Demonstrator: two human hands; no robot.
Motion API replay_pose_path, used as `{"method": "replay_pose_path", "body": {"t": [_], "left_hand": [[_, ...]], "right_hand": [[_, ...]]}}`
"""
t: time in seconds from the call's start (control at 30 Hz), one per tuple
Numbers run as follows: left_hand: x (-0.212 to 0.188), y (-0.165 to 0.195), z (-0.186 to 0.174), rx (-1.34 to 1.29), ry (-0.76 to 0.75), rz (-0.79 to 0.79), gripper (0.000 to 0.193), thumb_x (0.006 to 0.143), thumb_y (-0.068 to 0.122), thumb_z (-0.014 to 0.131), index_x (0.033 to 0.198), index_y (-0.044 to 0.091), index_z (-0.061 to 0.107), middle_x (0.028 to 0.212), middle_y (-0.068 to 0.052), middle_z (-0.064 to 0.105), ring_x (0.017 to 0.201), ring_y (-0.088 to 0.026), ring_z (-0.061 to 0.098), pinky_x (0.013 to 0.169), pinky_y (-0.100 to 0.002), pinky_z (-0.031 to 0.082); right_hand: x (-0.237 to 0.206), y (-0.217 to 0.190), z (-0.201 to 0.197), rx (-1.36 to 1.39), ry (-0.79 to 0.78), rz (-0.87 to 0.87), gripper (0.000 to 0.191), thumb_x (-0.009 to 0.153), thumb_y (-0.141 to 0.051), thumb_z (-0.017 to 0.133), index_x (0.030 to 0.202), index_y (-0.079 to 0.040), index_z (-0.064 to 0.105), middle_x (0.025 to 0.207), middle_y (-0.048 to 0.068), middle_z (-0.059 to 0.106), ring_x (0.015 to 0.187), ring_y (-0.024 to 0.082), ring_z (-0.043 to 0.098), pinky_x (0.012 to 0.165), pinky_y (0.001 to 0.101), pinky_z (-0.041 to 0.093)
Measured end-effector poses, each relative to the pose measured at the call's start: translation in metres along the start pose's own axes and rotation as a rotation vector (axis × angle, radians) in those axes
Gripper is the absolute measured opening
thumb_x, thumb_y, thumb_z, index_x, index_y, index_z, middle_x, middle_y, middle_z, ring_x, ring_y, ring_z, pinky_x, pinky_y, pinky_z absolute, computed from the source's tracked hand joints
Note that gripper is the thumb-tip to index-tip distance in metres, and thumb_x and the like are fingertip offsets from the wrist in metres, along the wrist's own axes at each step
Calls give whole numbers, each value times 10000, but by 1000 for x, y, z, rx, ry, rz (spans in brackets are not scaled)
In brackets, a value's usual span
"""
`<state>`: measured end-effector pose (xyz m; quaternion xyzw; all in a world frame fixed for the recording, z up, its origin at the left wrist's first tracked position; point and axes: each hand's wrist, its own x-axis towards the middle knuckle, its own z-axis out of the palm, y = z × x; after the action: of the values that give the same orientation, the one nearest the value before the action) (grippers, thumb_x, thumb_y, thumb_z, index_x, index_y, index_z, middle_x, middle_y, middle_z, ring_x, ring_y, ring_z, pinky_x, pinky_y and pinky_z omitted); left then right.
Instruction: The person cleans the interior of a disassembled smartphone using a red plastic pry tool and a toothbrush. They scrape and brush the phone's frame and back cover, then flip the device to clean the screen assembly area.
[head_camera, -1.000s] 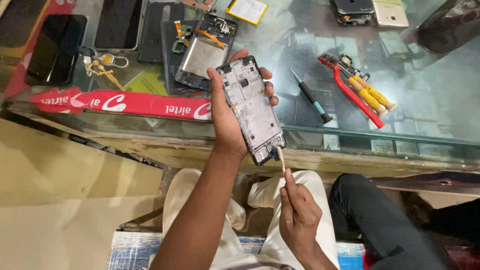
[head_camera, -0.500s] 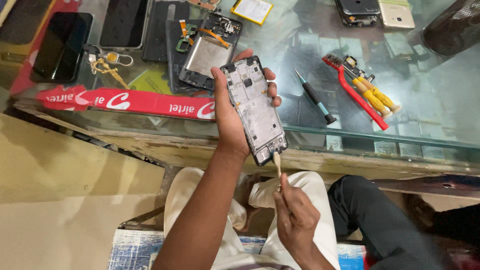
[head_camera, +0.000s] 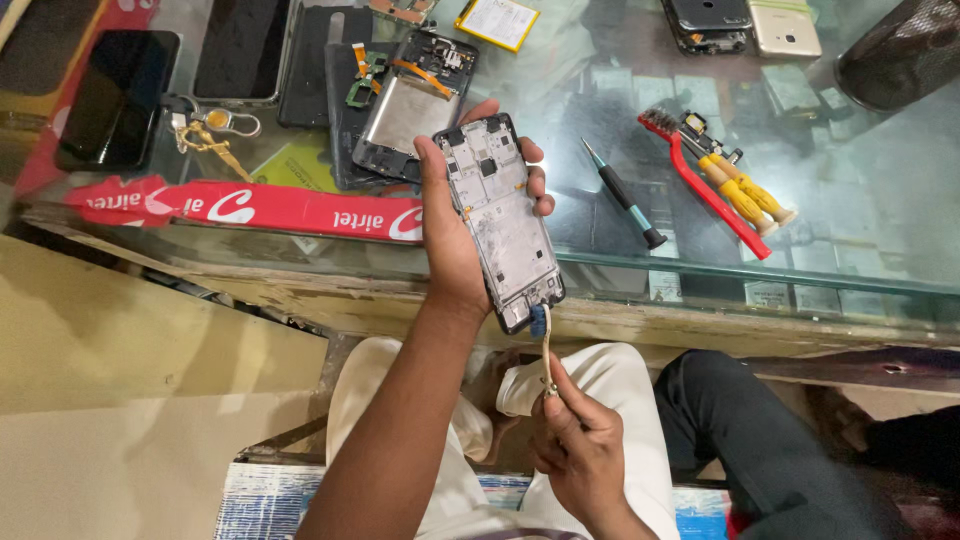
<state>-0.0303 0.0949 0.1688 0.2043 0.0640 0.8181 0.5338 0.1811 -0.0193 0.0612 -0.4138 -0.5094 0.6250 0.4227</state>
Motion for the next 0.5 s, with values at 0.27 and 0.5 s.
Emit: {"method": "replay_pose_path", "body": {"t": [0.27,0.5], "left_hand": [[-2,-4,4,21,-11,21,651,1105,612,369,1472,84,467,1102,-168,625,901,-234,600,793,-397,513],[-1,-5,4,40,-35,32,645,1119,603,367,1480,78,467,1104,-170,624,903,-232,601,795,-395,513]], "right_hand": [[28,-22,-1,-820,139,-720,560,909,44,711,1434,-113,596,765,72,594,618,139,539,581,268,459],[14,-8,14,-365,90,-395,522,962,34,656,1466,-82,590,792,67,583,603,123,487,533,265,414]]}}
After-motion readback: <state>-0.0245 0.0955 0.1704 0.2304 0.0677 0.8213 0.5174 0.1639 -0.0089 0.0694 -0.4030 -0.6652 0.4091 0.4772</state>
